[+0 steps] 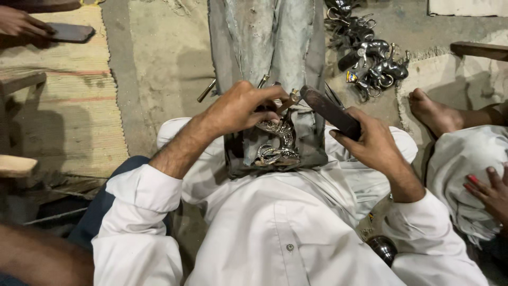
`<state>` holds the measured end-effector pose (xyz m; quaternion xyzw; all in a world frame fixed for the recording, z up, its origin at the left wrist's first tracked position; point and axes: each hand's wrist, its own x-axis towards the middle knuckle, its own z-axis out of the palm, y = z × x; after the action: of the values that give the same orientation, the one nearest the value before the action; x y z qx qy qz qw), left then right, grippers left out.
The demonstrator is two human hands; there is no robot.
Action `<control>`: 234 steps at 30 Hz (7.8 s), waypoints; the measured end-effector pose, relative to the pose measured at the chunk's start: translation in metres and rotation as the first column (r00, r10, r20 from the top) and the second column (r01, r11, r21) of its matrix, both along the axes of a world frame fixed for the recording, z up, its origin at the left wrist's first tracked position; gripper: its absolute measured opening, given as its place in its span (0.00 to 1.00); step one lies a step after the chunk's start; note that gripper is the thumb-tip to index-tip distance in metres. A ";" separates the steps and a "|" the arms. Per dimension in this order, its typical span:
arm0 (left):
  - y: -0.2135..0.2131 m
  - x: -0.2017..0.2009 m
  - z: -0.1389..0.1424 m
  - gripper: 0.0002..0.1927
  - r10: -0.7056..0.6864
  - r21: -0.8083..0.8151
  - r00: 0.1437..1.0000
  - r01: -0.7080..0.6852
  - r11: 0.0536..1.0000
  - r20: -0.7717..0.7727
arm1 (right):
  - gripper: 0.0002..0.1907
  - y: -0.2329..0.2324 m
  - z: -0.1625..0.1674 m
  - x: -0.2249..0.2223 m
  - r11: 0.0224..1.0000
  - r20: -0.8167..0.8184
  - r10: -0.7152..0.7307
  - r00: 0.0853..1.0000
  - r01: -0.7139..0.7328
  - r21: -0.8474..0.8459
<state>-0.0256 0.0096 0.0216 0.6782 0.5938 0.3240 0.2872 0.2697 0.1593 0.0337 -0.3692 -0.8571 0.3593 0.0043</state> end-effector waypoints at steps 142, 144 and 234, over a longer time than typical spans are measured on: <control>0.000 0.021 0.010 0.22 0.108 -0.014 0.990 -0.110 0.994 -0.091 | 0.20 0.031 -0.008 -0.007 0.927 -0.161 0.076 0.984 -0.010 0.375; 0.001 0.021 0.010 0.23 0.123 -0.013 0.989 -0.124 0.992 -0.079 | 0.18 0.034 -0.009 -0.005 0.988 -0.271 -0.080 0.959 0.113 0.107; 0.010 0.011 0.007 0.24 0.033 -0.074 0.999 -0.030 0.997 0.039 | 0.17 0.029 -0.028 -0.008 0.919 -0.045 0.131 0.990 -0.104 0.381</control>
<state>-0.0145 0.0199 0.0282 0.6512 0.6099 0.3201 0.3186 0.2617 0.1885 0.0059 -0.2966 -0.9301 0.1998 0.0834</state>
